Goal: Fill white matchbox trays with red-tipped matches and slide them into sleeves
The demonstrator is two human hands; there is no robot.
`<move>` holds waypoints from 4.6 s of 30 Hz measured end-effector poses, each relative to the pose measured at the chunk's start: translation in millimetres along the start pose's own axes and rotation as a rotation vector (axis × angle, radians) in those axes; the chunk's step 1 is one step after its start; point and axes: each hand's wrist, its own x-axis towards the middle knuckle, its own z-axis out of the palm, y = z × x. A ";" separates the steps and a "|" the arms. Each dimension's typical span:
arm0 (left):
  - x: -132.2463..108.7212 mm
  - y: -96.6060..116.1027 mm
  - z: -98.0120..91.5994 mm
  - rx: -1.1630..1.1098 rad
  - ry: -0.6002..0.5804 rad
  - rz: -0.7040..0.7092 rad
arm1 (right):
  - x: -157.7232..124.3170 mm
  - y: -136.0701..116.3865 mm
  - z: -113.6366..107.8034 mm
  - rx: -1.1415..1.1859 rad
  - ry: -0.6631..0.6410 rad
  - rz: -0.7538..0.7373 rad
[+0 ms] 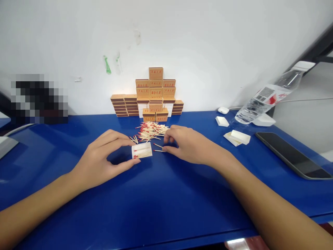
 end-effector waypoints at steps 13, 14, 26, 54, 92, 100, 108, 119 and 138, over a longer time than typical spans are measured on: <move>-0.9 -3.7 2.6 0.006 -0.083 -0.044 | 2.3 -15.5 9.7 0.066 -0.117 -0.020; -1.2 -4.2 3.2 0.004 -0.099 -0.056 | 1.9 -15.8 8.4 0.062 -0.112 -0.015; -2.5 -1.7 7.8 -0.046 -0.166 -0.035 | -4.2 -45.4 19.3 0.057 0.018 -0.191; -2.9 -0.9 9.6 -0.076 -0.156 -0.039 | 29.1 -10.0 34.8 -0.001 0.187 -0.172; -3.7 -0.9 8.6 -0.041 -0.175 -0.066 | 19.5 -0.7 25.2 0.023 0.095 -0.117; -3.2 -0.7 9.1 -0.037 -0.165 -0.056 | 10.7 -8.2 11.0 0.009 0.164 -0.151; -2.6 0.9 8.7 -0.038 -0.158 -0.060 | 0.9 -42.3 14.3 0.011 0.100 -0.231; -2.2 2.2 7.8 -0.040 -0.168 -0.045 | -4.3 -44.4 16.7 0.058 0.048 -0.251; -2.7 4.0 6.6 -0.020 -0.160 0.024 | -1.4 -45.4 16.5 0.135 0.102 -0.232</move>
